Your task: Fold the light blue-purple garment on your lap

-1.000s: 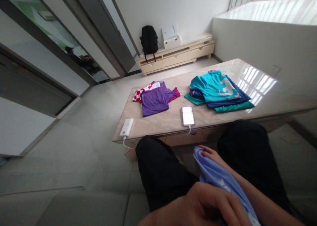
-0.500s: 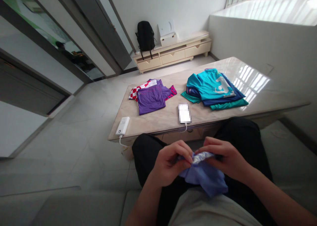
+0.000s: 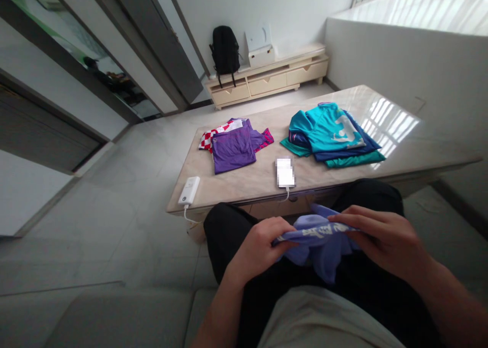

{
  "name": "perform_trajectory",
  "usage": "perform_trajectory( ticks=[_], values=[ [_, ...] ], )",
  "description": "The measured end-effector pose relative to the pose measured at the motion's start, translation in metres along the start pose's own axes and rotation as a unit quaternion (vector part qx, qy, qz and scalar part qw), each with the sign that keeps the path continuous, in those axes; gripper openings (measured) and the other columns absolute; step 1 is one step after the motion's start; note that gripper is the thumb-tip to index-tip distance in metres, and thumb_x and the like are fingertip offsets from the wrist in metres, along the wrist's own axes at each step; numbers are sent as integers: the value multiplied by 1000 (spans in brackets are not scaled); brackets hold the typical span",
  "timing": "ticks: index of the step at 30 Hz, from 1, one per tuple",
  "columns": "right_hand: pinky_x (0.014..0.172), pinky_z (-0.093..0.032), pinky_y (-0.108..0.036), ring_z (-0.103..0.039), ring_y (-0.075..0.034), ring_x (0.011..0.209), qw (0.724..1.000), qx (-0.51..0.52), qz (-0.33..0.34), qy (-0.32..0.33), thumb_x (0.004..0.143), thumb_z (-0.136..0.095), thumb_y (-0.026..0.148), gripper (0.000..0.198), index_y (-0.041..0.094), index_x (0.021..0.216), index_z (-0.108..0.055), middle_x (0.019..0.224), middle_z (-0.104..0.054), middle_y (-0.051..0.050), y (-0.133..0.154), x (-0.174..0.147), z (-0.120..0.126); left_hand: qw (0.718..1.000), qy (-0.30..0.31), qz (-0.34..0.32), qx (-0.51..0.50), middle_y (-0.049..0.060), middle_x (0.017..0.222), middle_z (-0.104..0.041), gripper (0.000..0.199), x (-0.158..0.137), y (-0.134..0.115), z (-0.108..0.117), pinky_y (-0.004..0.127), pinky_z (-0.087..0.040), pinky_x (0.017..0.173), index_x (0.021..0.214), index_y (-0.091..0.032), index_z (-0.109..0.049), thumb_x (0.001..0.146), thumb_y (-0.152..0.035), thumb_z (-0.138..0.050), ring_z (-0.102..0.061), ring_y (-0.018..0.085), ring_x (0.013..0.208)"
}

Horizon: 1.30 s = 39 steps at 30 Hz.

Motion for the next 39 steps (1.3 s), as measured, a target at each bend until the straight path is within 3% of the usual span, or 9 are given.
perform_trajectory(
  ticks=[6,10,12,16,21,23,26,35,39],
  values=[
    [76,-57,-24,-76,-18,91,991,56,-75,97,99,-61,23,26,25,119,-77,111,-76,-9,-9,1,-13,991,-104,-19,-83,6,98,-75,10,-6,2,26,31,-52,86,98,-18,-75,93,-26,-74,-69,20,92],
    [85,-56,-27,-72,-21,99,961,151,-103,209,89,-78,42,46,21,129,-72,120,-72,-11,9,8,-47,983,-135,-23,-120,7,99,-78,15,-4,-4,19,30,-55,84,102,-18,-77,96,-30,-70,-71,21,90],
    [75,-52,-25,-70,-19,87,954,151,-120,229,89,-77,48,39,19,114,-75,103,-74,-8,12,9,-66,985,-129,-28,-113,6,98,-79,14,0,-8,9,29,-55,83,104,-19,-79,95,-26,-72,-72,20,89],
    [59,-38,-23,-58,-11,61,951,166,-173,194,98,-63,33,25,17,81,-71,67,-63,1,0,9,-78,979,-151,-50,-124,6,102,-78,21,5,-9,-1,27,-55,86,109,-21,-78,89,-19,-78,-72,19,92],
    [64,-40,-24,-55,-12,69,964,223,-129,71,96,-62,28,29,17,70,-61,73,-57,-1,-3,17,-45,963,-92,36,-250,10,132,-70,87,5,16,-18,29,-55,91,150,-25,-54,73,-26,-93,-69,21,105],
    [74,-46,-26,-60,-17,84,966,225,-119,48,96,-64,29,25,17,74,-64,88,-62,-5,-3,17,-38,967,-63,73,-234,9,119,-73,65,3,26,-25,28,-54,87,135,-20,-66,75,-26,-91,-69,21,100],
    [79,-49,-28,-64,-19,90,955,252,-141,65,97,-63,28,16,18,87,-71,99,-67,-8,-5,11,-41,971,-125,57,-195,6,100,-72,20,2,31,-17,27,-52,80,101,-15,-73,83,-22,-81,-67,19,91],
    [73,-51,-25,-71,-18,82,938,243,-197,151,84,-68,17,27,18,110,-76,96,-78,-4,-2,3,-54,976,-201,-1,-87,2,89,-76,6,-5,-6,5,25,-52,77,93,-19,-73,89,-24,-74,-70,17,81],
    [68,-49,-24,-69,-16,75,951,238,-175,95,88,-58,10,24,19,98,-77,85,-75,-3,-2,6,-44,973,-209,14,-99,2,91,-79,8,-5,-1,3,26,-54,80,95,-20,-76,88,-24,-76,-73,18,84]
  ],
)
Point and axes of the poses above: each hand's wrist, its own x-axis towards the middle knuckle, its own z-axis out of the back of the hand, y = z × x, the point moved 7 cm from there along x, towards the middle knuckle
